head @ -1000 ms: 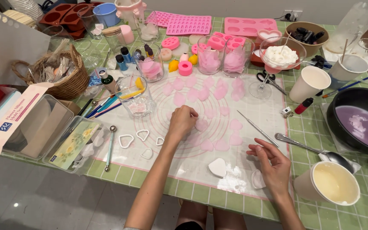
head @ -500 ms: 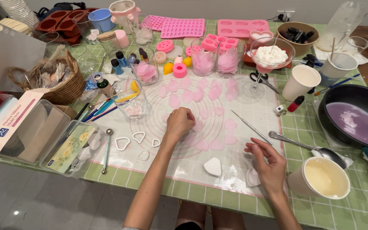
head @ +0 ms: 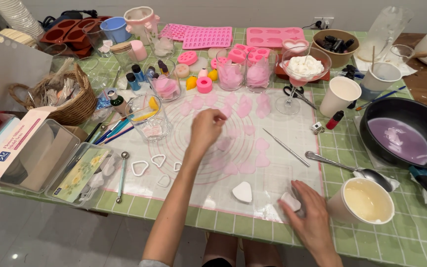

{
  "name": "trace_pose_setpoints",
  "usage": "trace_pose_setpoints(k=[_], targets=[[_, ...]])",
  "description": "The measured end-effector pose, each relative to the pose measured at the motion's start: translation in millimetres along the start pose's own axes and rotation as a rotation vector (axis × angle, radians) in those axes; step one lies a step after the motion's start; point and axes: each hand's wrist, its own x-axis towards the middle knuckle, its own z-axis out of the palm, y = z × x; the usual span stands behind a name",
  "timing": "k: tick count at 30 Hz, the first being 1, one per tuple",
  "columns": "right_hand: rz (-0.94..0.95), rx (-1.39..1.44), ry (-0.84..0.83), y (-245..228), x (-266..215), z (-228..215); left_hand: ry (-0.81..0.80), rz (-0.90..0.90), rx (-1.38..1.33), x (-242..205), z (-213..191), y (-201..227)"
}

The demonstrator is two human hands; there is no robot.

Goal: Assembling delicate pink wax petals onto a heart-shaped wax base to create a flower candle.

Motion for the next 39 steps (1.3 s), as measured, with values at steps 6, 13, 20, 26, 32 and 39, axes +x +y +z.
trace_pose_setpoints(k=[6, 13, 20, 26, 32, 39], targets=[[-0.001, -0.066, -0.034, -18, 8, -12, -0.316, 0.225, 0.138, 1, 57, 24], [0.06, -0.036, -0.148, -10, 3, -8, -0.296, 0.238, 0.292, -14, 104, 30], [0.038, 0.031, -0.165, -6, 2, -7, -0.119, 0.248, 0.417, -35, 114, 59], [0.013, 0.045, -0.139, -3, 0, -6, -0.025, 0.242, 0.532, -35, 136, 57], [0.023, 0.031, -0.152, -3, 0, -6, 0.015, 0.242, 0.573, -31, 145, 53], [0.047, 0.029, -0.177, -6, 1, -8, 0.03, 0.254, 0.593, -27, 154, 46]])
